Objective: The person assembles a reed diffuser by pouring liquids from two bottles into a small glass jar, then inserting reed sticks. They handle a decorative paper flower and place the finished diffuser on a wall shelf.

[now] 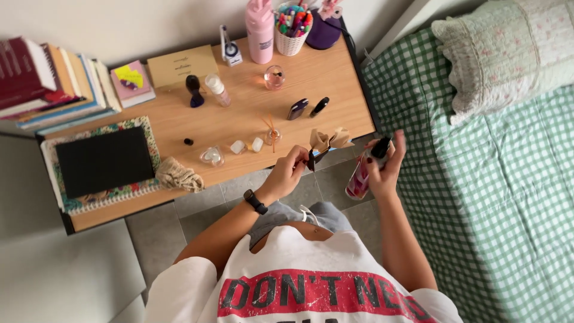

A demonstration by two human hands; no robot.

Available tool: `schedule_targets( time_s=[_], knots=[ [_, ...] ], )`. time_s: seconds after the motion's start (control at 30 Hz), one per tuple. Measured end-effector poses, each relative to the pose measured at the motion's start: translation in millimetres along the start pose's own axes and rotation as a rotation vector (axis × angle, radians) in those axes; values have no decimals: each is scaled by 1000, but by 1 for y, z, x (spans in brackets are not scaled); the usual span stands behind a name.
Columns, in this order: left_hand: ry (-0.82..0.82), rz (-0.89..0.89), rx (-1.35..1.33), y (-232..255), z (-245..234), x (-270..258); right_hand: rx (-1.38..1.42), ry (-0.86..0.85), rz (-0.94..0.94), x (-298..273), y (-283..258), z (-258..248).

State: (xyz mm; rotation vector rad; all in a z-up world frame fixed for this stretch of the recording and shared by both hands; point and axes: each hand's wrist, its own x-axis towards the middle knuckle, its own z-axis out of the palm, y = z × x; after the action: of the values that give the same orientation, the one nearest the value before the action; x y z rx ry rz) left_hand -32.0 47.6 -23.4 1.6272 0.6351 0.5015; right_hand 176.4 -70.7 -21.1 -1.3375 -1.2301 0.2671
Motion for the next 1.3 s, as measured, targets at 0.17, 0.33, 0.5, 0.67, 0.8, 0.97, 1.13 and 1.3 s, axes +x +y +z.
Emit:
schedule_targets(
  time_s=[0.17, 0.33, 0.5, 0.67, 0.8, 0.97, 1.13, 1.3],
  knots=[
    [-26, 82, 100, 39, 18, 17, -548, 84, -17, 8, -23, -4],
    [-11, 127, 122, 43, 72, 36, -758, 123, -31, 7, -10, -34],
    [5, 109, 103, 48, 122, 58, -724, 222, -6, 12, 10, -83],
    [27, 122, 153, 59, 159, 75, -737, 174, -24, 20, 22, -123],
    [45, 118, 175, 60, 182, 85, -691, 151, -27, 23, 34, -144],
    [65, 115, 220, 69, 198, 92, -645, 200, -19, 20, 62, -162],
    [78, 109, 236, 74, 204, 99, -638, 219, -26, 31, 60, -167],
    [146, 85, 400, 58, 197, 110, -486, 160, 67, 34, 68, -171]
  ],
)
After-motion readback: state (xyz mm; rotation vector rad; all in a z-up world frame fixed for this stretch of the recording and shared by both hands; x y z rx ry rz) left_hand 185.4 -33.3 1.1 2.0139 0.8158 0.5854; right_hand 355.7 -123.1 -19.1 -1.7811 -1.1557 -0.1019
